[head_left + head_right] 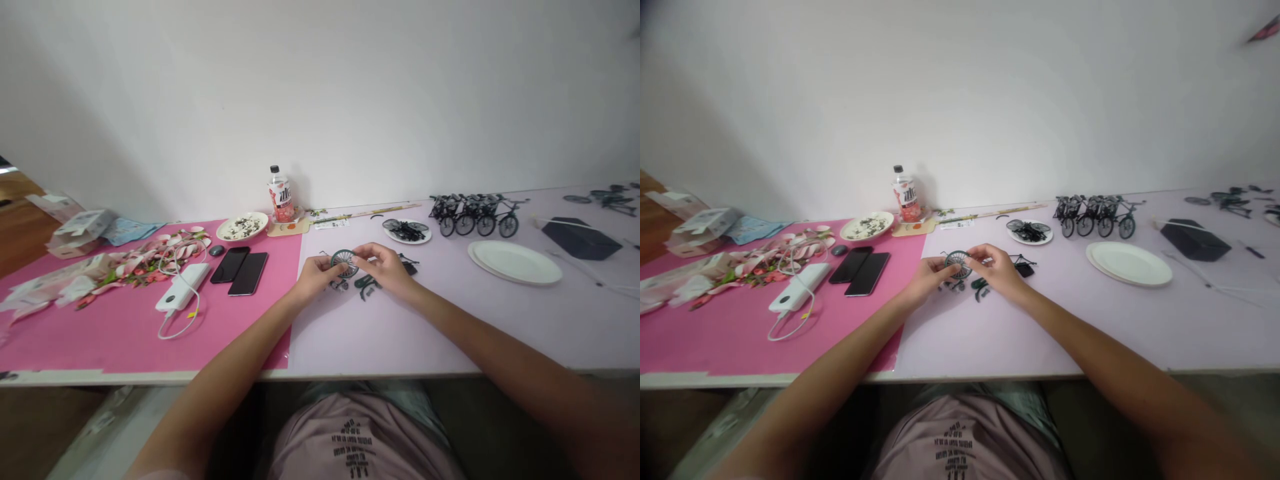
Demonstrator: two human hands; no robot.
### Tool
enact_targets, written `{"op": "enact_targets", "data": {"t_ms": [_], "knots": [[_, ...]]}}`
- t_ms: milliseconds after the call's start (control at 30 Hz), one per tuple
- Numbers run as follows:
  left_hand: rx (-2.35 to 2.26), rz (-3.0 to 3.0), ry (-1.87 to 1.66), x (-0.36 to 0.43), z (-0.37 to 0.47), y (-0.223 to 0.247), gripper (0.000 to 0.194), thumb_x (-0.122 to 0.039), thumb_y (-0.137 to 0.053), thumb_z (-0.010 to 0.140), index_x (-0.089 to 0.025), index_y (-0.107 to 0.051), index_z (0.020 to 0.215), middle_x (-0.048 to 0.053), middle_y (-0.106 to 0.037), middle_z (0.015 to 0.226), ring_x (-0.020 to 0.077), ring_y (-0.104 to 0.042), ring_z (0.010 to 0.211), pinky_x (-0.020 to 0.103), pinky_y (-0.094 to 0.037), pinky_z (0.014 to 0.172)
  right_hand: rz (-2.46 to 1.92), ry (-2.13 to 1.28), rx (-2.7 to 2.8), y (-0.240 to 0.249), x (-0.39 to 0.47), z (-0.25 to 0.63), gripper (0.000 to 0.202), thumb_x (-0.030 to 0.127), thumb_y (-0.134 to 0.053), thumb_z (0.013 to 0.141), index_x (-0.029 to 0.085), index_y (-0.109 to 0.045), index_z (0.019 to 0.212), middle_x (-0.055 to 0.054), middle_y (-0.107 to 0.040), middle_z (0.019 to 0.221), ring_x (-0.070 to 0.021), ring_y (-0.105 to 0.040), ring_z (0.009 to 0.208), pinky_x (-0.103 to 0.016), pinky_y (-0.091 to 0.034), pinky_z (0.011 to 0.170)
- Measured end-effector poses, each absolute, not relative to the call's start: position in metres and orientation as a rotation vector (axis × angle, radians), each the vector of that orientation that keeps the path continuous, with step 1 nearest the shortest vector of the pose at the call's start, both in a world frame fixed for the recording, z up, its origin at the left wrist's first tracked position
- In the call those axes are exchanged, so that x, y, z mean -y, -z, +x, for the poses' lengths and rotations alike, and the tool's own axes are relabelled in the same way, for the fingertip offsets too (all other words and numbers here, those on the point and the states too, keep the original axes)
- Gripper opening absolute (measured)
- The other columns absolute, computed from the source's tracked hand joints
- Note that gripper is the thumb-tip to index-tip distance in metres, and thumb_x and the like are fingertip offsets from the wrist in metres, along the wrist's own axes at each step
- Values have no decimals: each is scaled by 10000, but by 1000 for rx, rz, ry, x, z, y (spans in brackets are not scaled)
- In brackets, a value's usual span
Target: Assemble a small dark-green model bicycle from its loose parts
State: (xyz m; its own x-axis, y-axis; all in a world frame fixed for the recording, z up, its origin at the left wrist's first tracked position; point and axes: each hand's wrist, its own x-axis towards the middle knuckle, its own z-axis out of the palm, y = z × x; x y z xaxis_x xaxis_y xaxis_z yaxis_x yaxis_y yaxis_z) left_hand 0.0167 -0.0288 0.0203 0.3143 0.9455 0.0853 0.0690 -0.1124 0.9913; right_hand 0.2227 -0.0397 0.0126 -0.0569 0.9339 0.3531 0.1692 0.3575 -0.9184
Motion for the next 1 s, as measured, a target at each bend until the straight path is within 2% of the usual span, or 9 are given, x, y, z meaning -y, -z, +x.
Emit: {"op": "enact_targets", "data": {"t_ms": [500,767,1000], "knots": [[-949,1518,-1006,27,15,-16,426,-498,-870,778,-109,-808,943,123,-791,891,167,-693,711,263,-509,623,-1044,-814,1502,-11,37,222,387,540,-809,811,210,-759,1007,-82,-775,1005,-241,-718,927,-353,-558,779],[-931,1477,-1012,26,16,-15,409,-478,-860,789,-120,-805,977,130,-802,966,190,-734,803,278,-561,697,-1042,-848,1493,-11,38,223,405,551,-807,812,214,-751,1030,-81,-766,1007,-245,-716,944,-358,-561,790],[-946,1393,-1047,25,20,-12,361,-417,-869,763,-125,-803,966,107,-802,947,188,-738,815,300,-596,761,-1038,-862,1503,-8,37,223,363,489,-797,820,216,-736,1051,-76,-752,1032,-237,-708,973,-347,-559,803]]}}
